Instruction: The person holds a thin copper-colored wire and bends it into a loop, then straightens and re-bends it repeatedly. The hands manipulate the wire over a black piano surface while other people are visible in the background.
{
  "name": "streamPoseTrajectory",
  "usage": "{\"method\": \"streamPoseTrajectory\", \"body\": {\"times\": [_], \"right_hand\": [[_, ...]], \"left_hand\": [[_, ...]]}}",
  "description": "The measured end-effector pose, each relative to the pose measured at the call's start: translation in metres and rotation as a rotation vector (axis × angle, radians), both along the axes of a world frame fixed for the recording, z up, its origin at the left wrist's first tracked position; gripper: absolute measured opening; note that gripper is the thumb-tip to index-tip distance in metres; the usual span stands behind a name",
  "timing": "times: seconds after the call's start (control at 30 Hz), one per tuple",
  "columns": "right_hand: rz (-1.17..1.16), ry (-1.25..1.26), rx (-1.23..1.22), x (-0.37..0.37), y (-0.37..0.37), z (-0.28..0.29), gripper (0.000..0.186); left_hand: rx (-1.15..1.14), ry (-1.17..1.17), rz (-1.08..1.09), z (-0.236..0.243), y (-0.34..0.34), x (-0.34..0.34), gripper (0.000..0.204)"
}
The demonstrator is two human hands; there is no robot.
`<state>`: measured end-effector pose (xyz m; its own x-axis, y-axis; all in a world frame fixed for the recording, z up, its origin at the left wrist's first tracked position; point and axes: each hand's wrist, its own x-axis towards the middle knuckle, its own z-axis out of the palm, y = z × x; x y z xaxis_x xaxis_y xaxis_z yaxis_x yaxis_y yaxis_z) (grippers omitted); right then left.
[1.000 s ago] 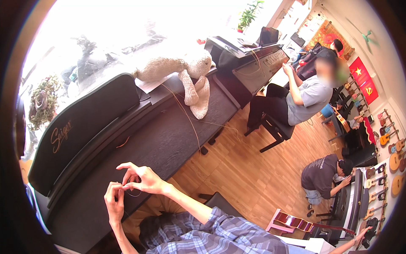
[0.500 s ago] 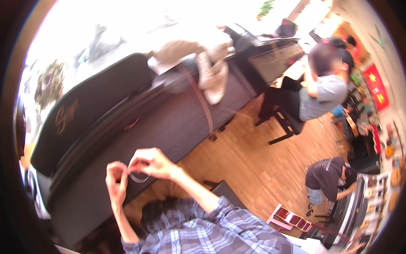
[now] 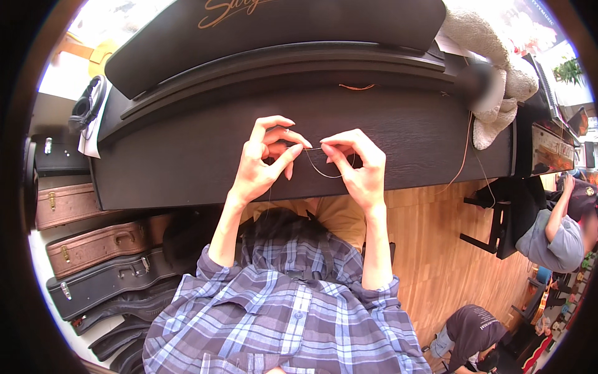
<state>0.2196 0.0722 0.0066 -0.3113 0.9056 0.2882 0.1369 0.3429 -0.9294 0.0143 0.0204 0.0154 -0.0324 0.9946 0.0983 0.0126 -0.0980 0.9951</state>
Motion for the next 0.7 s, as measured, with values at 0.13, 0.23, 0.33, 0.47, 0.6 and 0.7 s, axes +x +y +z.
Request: {"method": "streamPoseTrajectory", "body": {"times": [0.13, 0.23, 0.33, 0.47, 0.6, 0.7], "right_hand": [[-0.036, 0.091, -0.040, 0.002, 0.000, -0.004, 0.013], [-0.072, 0.174, -0.101, 0.005, 0.000, -0.004, 0.014], [-0.083, 0.215, -0.114, 0.007, 0.000, -0.004, 0.017], [-0.058, 0.207, -0.120, 0.007, 0.000, -0.005, 0.025], [0.081, 0.305, -0.139, 0.013, 0.000, -0.005, 0.054], [0.192, 0.279, -0.052, 0.016, 0.002, -0.006, 0.066]], "left_hand": [[0.041, 0.048, 0.011, -0.003, 0.000, -0.001, 0.040], [0.055, 0.050, 0.017, -0.005, 0.001, 0.000, 0.038], [0.051, 0.046, 0.021, -0.006, 0.000, 0.000, 0.035], [-0.012, -0.012, 0.039, -0.006, 0.000, 0.000, 0.028], [-0.028, -0.050, 0.076, -0.004, -0.001, -0.002, 0.021], [-0.017, 0.017, 0.108, -0.004, 0.000, -0.002, 0.020]]}}
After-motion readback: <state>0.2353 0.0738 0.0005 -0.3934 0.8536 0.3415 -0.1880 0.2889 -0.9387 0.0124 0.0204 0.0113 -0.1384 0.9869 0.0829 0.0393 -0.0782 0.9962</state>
